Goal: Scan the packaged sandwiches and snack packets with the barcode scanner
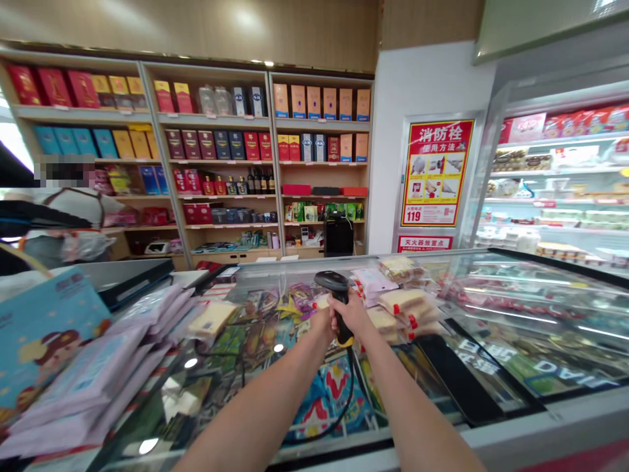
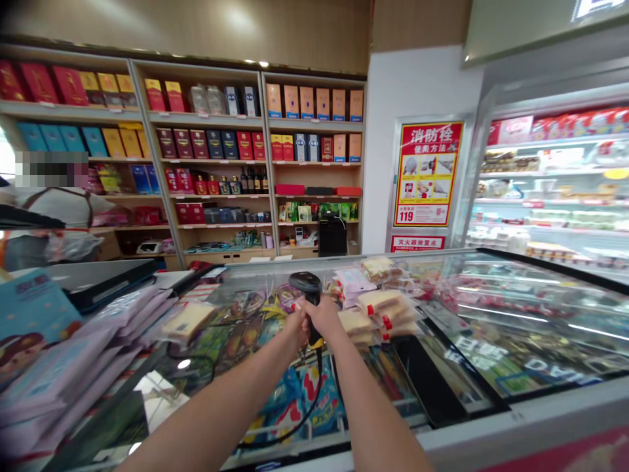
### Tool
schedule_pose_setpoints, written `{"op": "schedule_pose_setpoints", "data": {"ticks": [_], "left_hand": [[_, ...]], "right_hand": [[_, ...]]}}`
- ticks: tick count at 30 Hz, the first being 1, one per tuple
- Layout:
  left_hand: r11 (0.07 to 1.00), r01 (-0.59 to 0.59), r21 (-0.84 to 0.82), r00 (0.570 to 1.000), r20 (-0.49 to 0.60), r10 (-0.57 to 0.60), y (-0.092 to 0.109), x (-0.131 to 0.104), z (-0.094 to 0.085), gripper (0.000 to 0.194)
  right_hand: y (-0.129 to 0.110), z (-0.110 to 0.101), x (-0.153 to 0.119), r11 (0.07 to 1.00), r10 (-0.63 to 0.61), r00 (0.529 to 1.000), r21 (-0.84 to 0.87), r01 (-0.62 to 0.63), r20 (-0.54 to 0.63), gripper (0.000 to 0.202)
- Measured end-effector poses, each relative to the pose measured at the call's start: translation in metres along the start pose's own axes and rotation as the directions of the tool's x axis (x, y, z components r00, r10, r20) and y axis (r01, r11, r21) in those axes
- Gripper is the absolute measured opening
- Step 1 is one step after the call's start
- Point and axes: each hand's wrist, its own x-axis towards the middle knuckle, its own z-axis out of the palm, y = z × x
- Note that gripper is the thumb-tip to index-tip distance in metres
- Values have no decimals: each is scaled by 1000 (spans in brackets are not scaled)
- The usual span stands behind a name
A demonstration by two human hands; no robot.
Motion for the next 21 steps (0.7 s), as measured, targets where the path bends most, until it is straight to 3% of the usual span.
{"op": "schedule_pose_setpoints", "data": {"ticks": [3, 6, 10, 13, 21], "left_hand": [[991, -135, -23, 990, -55, 134, 17, 17, -25, 15], [929, -369, -36, 928, -61, 366, 39, 39, -62, 29], [880, -475, 0, 872, -136, 471, 57, 65, -96, 34], [876, -479, 55, 856, -192, 480, 56, 73, -99, 32], [862, -500, 88, 852, -130, 507, 53, 65, -91, 28]], "right_hand": [[2, -4, 1, 999, 20, 999, 51, -19, -27, 34], [5, -6, 0, 998, 57, 998, 39, -56, -15, 29], [8, -4, -5, 992, 108, 990, -71, -101, 92, 30], [9, -3, -8, 984, 130, 980, -141, -108, 151, 34], [14, -1, -12, 969, 157, 967, -220, -111, 202, 28]]}}
